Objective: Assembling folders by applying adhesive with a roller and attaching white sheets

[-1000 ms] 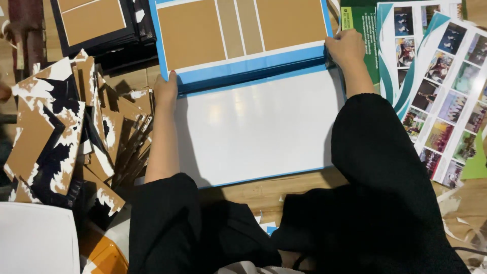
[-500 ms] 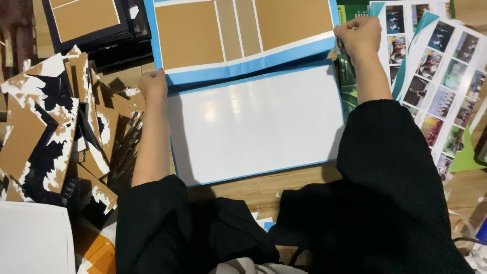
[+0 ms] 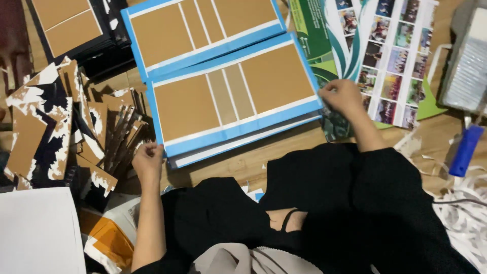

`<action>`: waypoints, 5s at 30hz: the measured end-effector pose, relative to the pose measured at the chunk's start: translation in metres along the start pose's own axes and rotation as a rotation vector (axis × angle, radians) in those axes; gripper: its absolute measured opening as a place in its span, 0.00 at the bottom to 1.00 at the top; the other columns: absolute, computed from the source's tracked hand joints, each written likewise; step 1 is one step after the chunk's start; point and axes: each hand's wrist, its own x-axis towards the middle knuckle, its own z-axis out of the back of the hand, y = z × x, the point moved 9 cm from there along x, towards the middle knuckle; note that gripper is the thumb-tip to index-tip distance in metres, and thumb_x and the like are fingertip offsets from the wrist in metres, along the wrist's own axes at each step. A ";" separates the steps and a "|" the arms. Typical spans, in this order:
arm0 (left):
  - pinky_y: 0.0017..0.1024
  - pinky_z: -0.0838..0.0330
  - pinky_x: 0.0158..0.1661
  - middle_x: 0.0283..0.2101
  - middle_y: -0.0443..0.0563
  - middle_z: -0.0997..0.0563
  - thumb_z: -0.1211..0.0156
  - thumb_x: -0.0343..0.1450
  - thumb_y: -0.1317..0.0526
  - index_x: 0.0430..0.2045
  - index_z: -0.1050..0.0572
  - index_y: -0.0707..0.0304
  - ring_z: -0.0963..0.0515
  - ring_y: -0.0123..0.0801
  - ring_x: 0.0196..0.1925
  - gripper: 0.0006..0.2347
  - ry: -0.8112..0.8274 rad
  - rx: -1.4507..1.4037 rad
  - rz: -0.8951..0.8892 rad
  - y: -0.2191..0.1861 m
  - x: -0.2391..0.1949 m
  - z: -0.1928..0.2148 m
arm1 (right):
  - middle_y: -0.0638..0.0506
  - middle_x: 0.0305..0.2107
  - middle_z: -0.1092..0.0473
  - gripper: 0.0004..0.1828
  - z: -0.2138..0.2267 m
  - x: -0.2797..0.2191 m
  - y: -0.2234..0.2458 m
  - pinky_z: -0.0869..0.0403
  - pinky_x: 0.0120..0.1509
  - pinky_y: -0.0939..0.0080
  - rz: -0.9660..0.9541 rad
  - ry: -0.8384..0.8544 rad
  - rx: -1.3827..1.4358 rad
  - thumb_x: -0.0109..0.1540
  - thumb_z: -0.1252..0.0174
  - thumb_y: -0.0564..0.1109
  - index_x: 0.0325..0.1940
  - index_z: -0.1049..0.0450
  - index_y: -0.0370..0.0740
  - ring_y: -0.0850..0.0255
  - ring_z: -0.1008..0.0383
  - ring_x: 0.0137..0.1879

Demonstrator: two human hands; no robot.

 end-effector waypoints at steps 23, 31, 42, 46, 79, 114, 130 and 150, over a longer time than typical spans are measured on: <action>0.29 0.29 0.42 0.44 0.54 0.26 0.49 0.67 0.61 0.44 0.31 0.63 0.26 0.37 0.44 0.12 0.684 -0.365 -0.719 -0.304 -0.204 -0.228 | 0.42 0.25 0.31 0.24 0.061 -0.105 -0.324 0.36 0.37 0.53 -0.670 0.027 0.124 0.60 0.48 0.64 0.32 0.26 0.39 0.49 0.33 0.33; 0.45 0.53 0.59 0.63 0.60 0.47 0.53 0.65 0.52 0.58 0.49 0.65 0.49 0.47 0.65 0.28 0.947 -0.168 -0.377 -0.328 -0.238 -0.418 | 0.37 0.41 0.30 0.28 0.068 -0.053 -0.357 0.34 0.46 0.45 -0.752 -0.009 -0.215 0.55 0.50 0.67 0.40 0.26 0.40 0.38 0.32 0.48; 0.40 0.43 0.55 0.59 0.57 0.42 0.51 0.64 0.52 0.60 0.52 0.60 0.40 0.43 0.59 0.30 1.054 -0.138 0.032 -0.310 -0.262 -0.453 | 0.32 0.38 0.33 0.22 0.095 -0.069 -0.326 0.37 0.42 0.37 -0.727 -0.344 -0.125 0.58 0.42 0.49 0.46 0.38 0.30 0.32 0.35 0.43; 0.33 0.42 0.53 0.53 0.55 0.40 0.52 0.62 0.49 0.57 0.44 0.60 0.35 0.39 0.55 0.29 1.054 -0.155 0.030 -0.289 -0.272 -0.468 | 0.32 0.37 0.31 0.15 0.094 -0.070 -0.308 0.35 0.43 0.41 -0.749 -0.303 -0.271 0.59 0.45 0.48 0.41 0.30 0.31 0.35 0.33 0.44; 0.34 0.35 0.50 0.43 0.51 0.32 0.42 0.59 0.53 0.48 0.34 0.60 0.29 0.41 0.51 0.24 0.758 -0.202 0.089 -0.263 -0.226 -0.480 | 0.26 0.39 0.36 0.25 0.064 0.022 -0.317 0.34 0.49 0.37 -0.557 -0.156 -0.182 0.57 0.49 0.48 0.45 0.34 0.18 0.30 0.35 0.48; 0.44 0.44 0.54 0.60 0.61 0.47 0.53 0.66 0.56 0.54 0.42 0.65 0.46 0.51 0.62 0.23 0.833 -0.126 -0.554 -0.320 -0.312 -0.385 | 0.27 0.37 0.35 0.23 0.167 -0.116 -0.379 0.40 0.45 0.39 -0.495 -0.530 -0.061 0.53 0.51 0.44 0.48 0.43 0.30 0.30 0.36 0.41; 0.43 0.46 0.56 0.59 0.61 0.45 0.53 0.66 0.62 0.54 0.42 0.67 0.43 0.50 0.61 0.21 0.692 -0.184 -0.675 -0.320 -0.308 -0.336 | 0.23 0.36 0.36 0.28 0.177 -0.072 -0.300 0.38 0.42 0.35 -0.470 -0.305 -0.179 0.56 0.60 0.41 0.62 0.45 0.47 0.26 0.37 0.40; 0.46 0.32 0.46 0.52 0.59 0.38 0.51 0.66 0.65 0.55 0.39 0.57 0.30 0.52 0.51 0.21 0.481 -0.422 -0.598 -0.210 -0.257 -0.168 | 0.35 0.42 0.32 0.28 0.147 -0.166 -0.301 0.32 0.49 0.44 -0.522 -0.313 -0.018 0.57 0.48 0.53 0.61 0.41 0.55 0.42 0.30 0.45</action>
